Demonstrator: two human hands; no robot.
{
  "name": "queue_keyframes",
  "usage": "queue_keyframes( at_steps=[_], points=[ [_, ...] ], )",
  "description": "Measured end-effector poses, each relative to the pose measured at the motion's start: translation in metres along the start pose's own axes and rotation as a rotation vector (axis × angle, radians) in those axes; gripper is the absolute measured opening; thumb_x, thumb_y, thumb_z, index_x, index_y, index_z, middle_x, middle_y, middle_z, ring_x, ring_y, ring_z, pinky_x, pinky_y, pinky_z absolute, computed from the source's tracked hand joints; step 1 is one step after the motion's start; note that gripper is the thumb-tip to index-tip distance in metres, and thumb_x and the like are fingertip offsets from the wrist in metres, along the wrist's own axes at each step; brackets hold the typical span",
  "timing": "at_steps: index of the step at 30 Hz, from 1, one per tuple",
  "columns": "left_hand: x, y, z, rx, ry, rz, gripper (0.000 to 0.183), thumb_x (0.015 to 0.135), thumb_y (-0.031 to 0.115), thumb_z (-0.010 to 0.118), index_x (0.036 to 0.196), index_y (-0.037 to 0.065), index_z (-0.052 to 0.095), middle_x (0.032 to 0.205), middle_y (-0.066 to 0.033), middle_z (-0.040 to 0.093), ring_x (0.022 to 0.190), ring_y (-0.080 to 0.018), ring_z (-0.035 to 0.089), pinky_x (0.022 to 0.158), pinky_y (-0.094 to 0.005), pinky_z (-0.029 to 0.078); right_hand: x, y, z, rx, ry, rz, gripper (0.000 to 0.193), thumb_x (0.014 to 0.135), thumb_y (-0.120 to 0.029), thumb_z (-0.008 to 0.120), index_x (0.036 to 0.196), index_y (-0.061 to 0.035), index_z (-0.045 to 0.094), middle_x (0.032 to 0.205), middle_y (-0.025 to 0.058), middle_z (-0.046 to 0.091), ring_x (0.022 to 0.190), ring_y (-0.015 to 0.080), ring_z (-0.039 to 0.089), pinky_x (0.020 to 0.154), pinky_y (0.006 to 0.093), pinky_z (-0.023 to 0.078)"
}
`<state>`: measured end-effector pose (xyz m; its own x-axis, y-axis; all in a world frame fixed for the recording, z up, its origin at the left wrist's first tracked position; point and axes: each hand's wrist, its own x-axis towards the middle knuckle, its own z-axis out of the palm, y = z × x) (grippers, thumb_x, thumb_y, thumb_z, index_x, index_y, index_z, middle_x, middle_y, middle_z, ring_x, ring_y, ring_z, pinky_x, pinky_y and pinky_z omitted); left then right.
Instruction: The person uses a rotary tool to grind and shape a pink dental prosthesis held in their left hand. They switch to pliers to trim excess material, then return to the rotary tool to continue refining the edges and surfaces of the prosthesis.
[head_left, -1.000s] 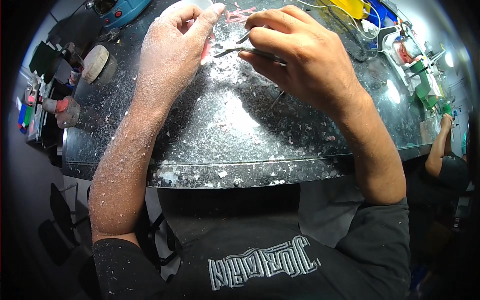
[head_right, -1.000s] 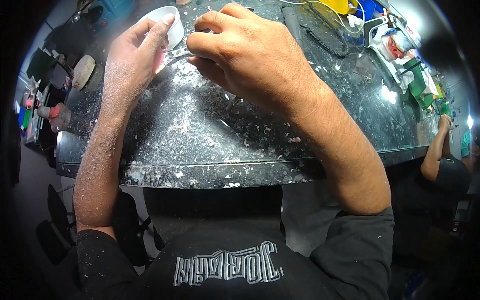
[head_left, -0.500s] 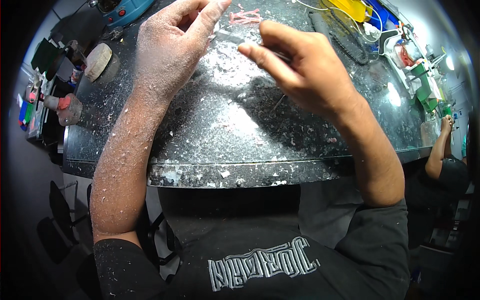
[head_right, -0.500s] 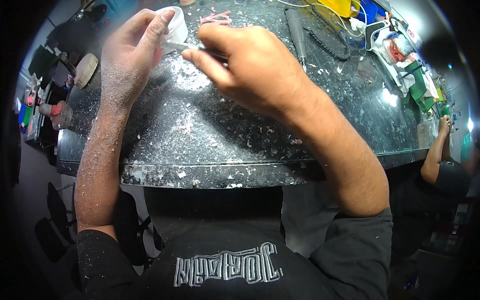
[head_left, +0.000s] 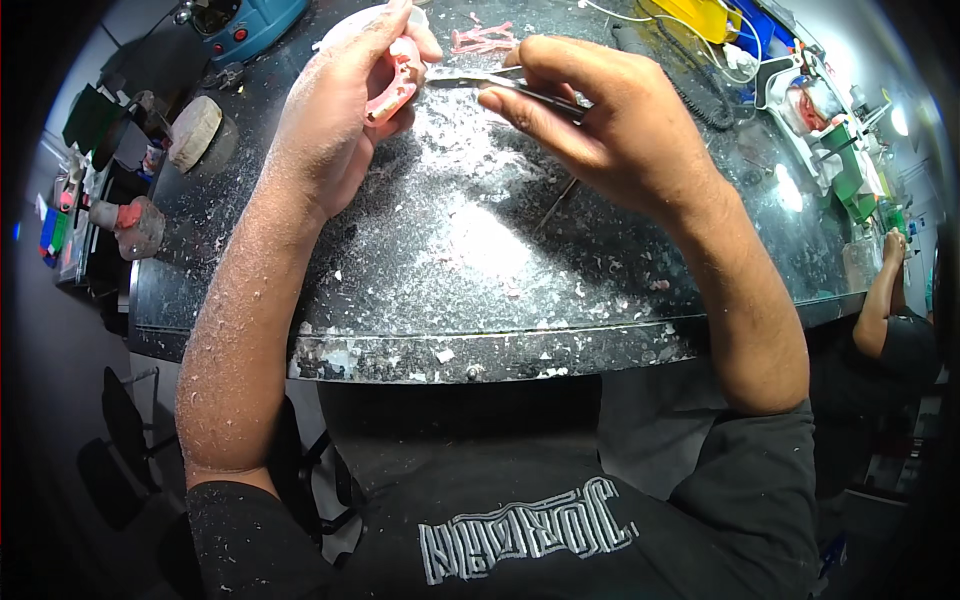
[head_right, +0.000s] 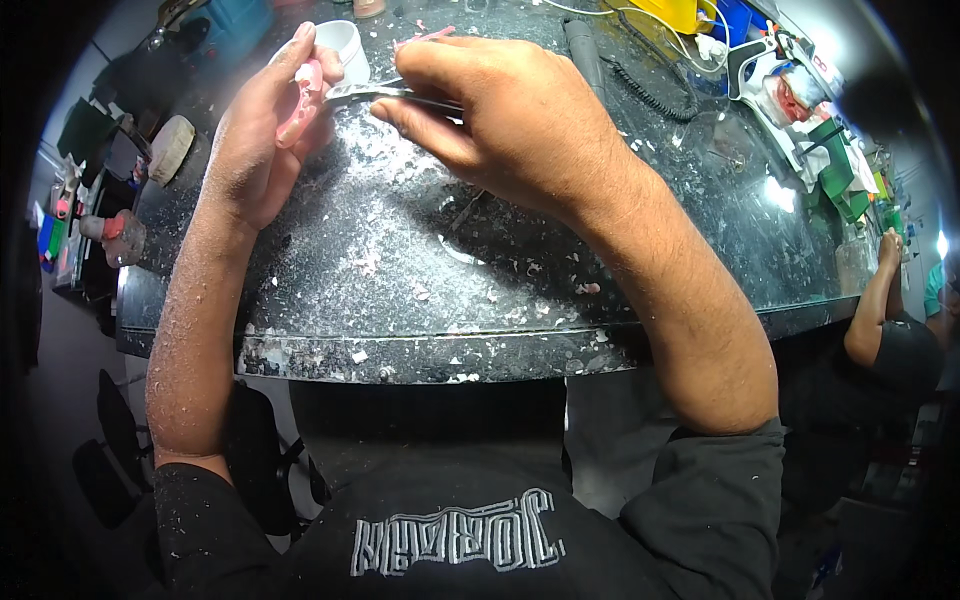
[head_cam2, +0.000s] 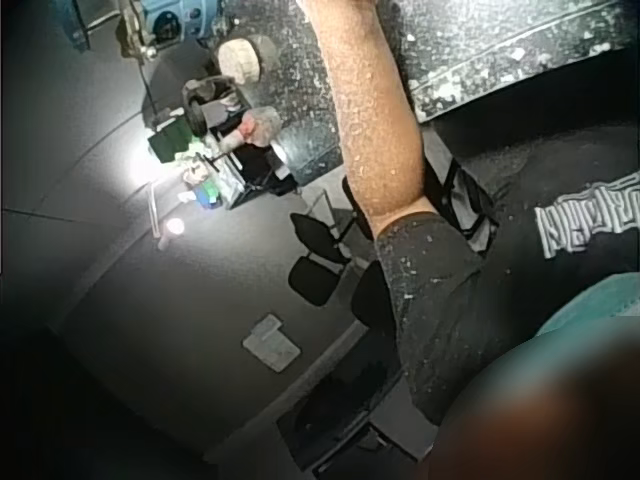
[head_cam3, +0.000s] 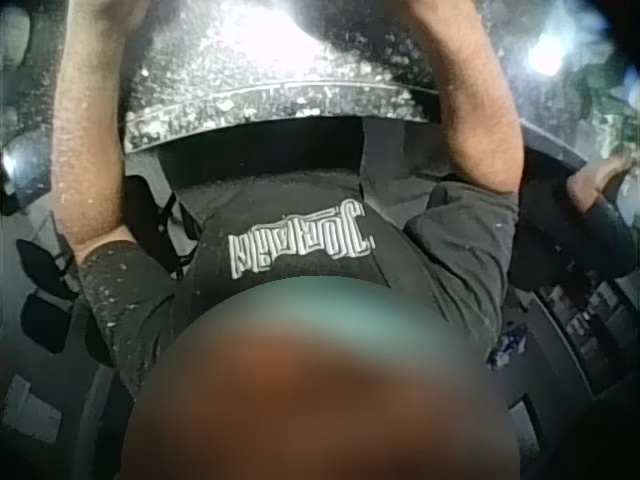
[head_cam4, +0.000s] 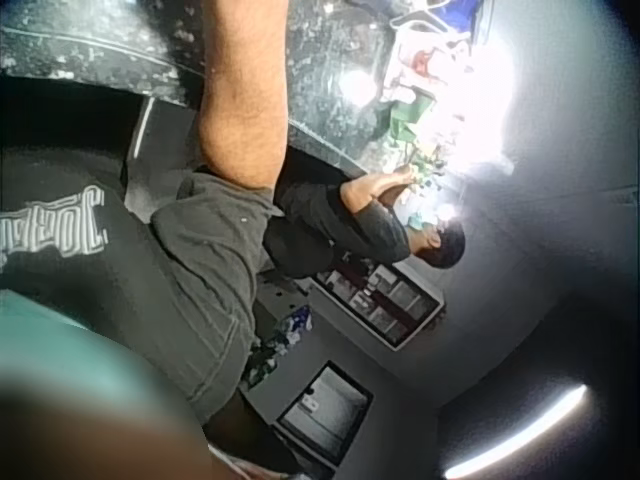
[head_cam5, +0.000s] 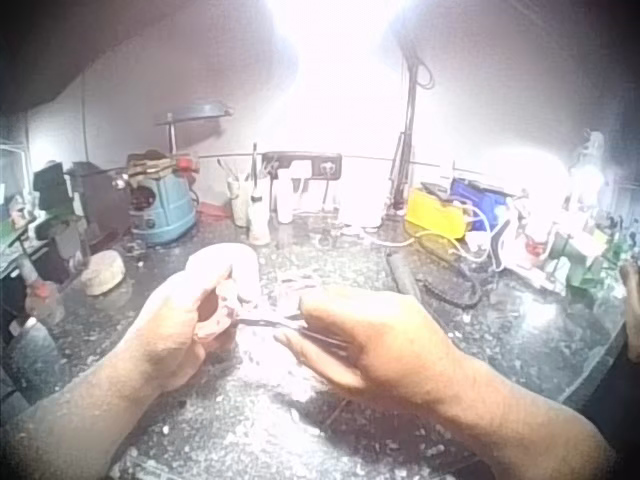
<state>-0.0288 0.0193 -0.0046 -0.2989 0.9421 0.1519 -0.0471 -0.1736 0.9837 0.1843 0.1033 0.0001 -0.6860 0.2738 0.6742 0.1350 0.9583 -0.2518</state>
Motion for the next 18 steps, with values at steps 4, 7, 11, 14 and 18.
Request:
queue_keyframes(
  at_steps=[4,7,11,14,18],
  points=[
    [0.003,0.002,-0.014,-0.358,-0.25,-0.219,0.038,0.108,0.04,0.053,0.105,0.003,0.062,0.078,0.0054,0.049,0.063,-0.0032,0.042,0.05,-0.0201,0.035,-0.001,0.001,-0.006,-0.072,-0.136,0.137,0.026,0.096,-0.025,0.075,0.09,-0.0038,0.062,0.067,0.0072,0.051,0.061,0.0173,0.051,0.056,0.0346,0.042],
    [0.009,0.001,-0.022,-0.523,-0.445,-0.266,0.036,0.104,0.037,0.055,0.107,0.002,0.063,0.079,0.0008,0.056,0.07,-0.0044,0.052,0.056,-0.0215,0.041,-0.009,0.011,0.007,-0.132,-0.184,0.031,0.024,0.093,-0.023,0.076,0.091,-0.0046,0.06,0.087,0.0109,0.062,0.077,0.0286,0.064,0.069,0.0409,0.053],
    [0.015,-0.001,-0.027,-0.576,-0.6,-0.183,0.031,0.098,0.024,0.059,0.116,-0.001,0.06,0.09,-0.0041,0.065,0.084,-0.0087,0.064,0.066,-0.0232,0.049,-0.012,0.012,0.025,-0.021,-0.222,0.001,0.02,0.091,-0.018,0.077,0.099,-0.0048,0.064,0.106,0.0108,0.065,0.095,0.0326,0.066,0.082,0.041,0.056],
    [0.001,0.004,-0.01,-0.376,-0.119,-0.08,0.031,0.097,0.024,0.064,0.115,-0.001,0.061,0.099,-0.0084,0.068,0.093,-0.0136,0.067,0.075,-0.0267,0.053,-0.01,0.019,0.023,0.014,-0.15,-0.001,0.02,0.094,-0.021,0.075,0.104,-0.0058,0.067,0.112,0.011,0.065,0.101,0.0316,0.067,0.086,0.0416,0.055],
    [0.007,-0.004,-0.013,-0.449,-0.055,-0.066,0.035,0.101,0.016,0.065,0.123,-0.01,0.058,0.122,-0.0206,0.066,0.113,-0.0264,0.068,0.098,-0.0313,0.057,0.0,0.051,-0.01,-0.115,0.021,0.271,0.024,0.096,-0.026,0.071,0.102,-0.0031,0.068,0.102,0.0132,0.067,0.091,0.0327,0.067,0.083,0.0424,0.054]
  ],
)
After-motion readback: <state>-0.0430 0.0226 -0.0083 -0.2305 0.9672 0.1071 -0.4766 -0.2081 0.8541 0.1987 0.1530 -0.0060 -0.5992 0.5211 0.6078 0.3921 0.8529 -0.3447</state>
